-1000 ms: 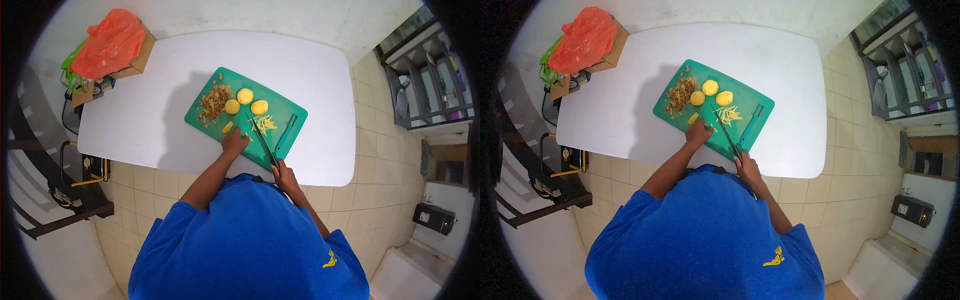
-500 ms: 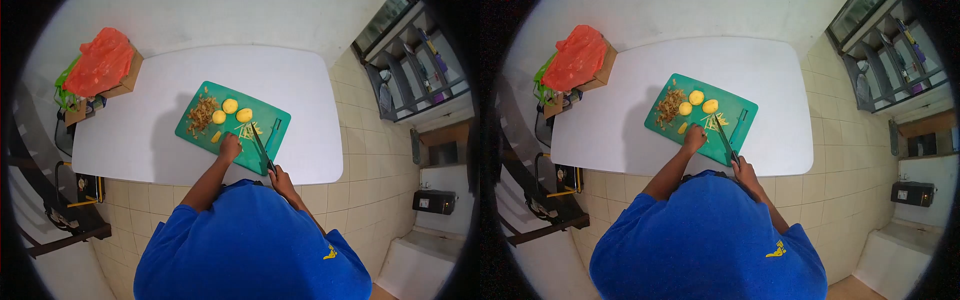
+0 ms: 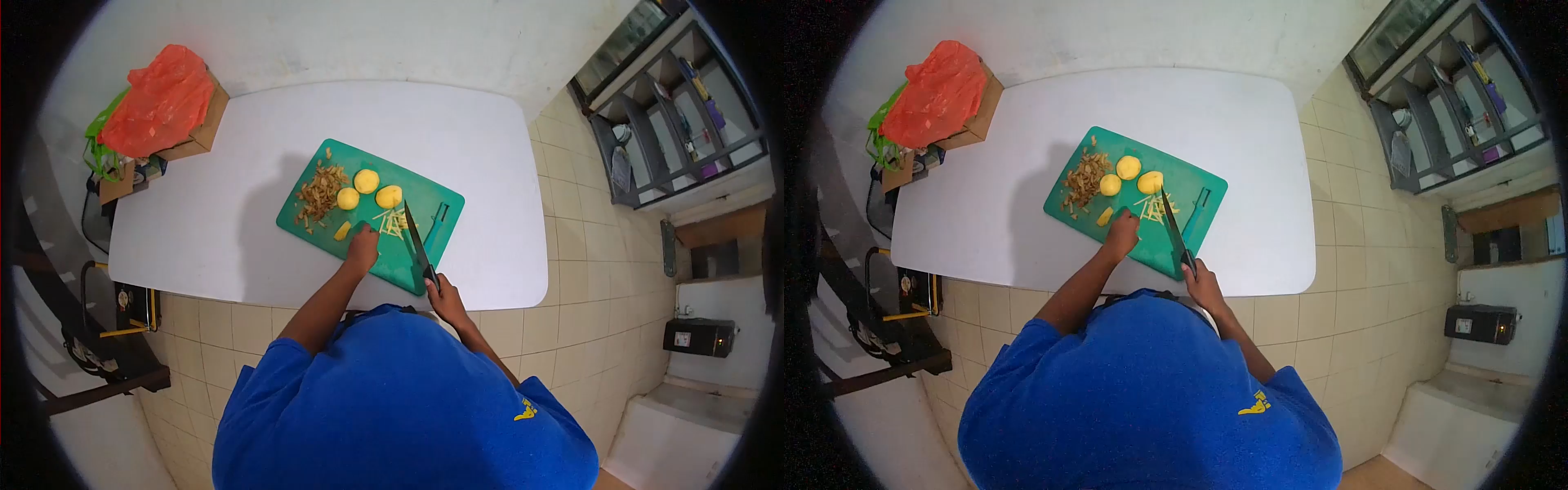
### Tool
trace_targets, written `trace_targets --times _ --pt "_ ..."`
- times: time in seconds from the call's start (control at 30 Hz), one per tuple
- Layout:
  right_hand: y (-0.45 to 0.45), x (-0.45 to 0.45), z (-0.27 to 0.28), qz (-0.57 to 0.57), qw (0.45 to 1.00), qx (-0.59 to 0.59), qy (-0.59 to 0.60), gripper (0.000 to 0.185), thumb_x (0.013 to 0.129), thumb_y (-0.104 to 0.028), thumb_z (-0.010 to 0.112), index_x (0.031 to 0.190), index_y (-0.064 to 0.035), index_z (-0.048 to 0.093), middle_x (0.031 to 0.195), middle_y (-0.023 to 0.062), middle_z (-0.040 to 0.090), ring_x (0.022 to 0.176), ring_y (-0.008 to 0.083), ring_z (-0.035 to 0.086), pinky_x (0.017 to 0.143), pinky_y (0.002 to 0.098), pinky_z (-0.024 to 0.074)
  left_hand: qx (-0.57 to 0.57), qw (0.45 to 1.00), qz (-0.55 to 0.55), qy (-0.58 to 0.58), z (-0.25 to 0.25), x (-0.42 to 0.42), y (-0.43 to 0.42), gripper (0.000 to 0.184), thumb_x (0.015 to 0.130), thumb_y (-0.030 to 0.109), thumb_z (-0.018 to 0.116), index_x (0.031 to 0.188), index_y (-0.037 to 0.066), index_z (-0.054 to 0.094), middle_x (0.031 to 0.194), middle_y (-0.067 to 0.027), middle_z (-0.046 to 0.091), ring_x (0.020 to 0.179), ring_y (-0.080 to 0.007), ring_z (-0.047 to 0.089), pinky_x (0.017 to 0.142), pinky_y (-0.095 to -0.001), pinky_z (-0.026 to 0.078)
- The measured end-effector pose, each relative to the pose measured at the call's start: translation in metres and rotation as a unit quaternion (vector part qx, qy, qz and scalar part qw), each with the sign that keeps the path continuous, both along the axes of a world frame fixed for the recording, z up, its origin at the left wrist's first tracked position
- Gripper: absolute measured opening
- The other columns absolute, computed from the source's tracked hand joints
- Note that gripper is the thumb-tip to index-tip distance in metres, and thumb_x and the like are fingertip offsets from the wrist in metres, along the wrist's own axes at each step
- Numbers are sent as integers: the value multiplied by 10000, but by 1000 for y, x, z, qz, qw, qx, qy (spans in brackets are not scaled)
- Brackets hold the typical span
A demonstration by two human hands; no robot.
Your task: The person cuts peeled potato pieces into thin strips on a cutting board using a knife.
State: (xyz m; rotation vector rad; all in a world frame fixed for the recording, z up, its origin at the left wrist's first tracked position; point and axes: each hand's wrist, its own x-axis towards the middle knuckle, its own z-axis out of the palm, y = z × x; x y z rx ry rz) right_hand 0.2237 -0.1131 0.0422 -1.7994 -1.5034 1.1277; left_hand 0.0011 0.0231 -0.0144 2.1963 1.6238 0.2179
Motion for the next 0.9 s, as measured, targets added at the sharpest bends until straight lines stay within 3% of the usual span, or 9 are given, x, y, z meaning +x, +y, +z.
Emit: trace_targets --times 0.1,0.2,0.3,0.4,0.53,0.63,0.8,0.9 --pt "13 -5 2 -2 999 -45 28 364 943 -361 513 962 3 517 624 210 573 587 368 608 530 413 439 14 993 46 -105 8 -6 1 281 701 -12 641 968 48 575 883 -172 599 878 -361 620 741 -470 508" --pt "31 -10 4 13 998 -44 38 367 937 -368 526 990 -5 524 647 173 599 592 311 623 548 384 455 -94 978 69 -171 20 -13 7 150 723 44 648 868 51 610 803 -138 592 840 -315 626 697 -435 497" --pt "53 -18 21 13 996 -33 82 372 923 -375 556 1003 -13 526 661 135 617 611 260 637 564 363 471 -139 954 84 -251 22 -15 10 139 736 109 681 855 54 633 789 -105 616 805 -249 631 669 -366 490" --pt "82 -30 16 4 993 56 100 372 835 -279 695 1042 -19 527 812 142 674 792 243 677 670 337 504 -179 923 94 -328 26 -11 11 193 778 163 692 910 41 623 817 -44 632 751 -151 601 660 -307 466" --pt "121 -36 15 29 988 124 92 465 730 -196 790 1065 -20 520 949 144 691 940 254 665 771 330 501 -241 890 93 -377 34 -7 8 163 836 167 654 927 33 632 855 -35 650 777 -127 598 684 -281 469" --pt "135 -36 24 64 994 34 79 459 724 -138 786 1082 2 536 923 100 677 886 167 652 781 293 496 -290 865 114 -394 42 -7 8 155 858 163 634 947 35 639 871 -41 655 801 -125 604 720 -276 473" --pt "141 -39 -3 64 990 -1 127 456 724 -98 779 1103 -15 539 930 83 671 896 154 645 786 293 494 -329 828 105 -442 39 -11 17 192 893 192 614 993 29 623 888 -23 639 784 -101 562 724 -258 455" --pt "143 -38 -6 49 987 1 154 450 721 -128 784 1088 -25 547 877 95 669 846 175 653 761 307 496 -323 836 87 -434 34 -11 22 217 890 192 617 1020 18 621 889 -20 639 803 -103 572 729 -259 461"
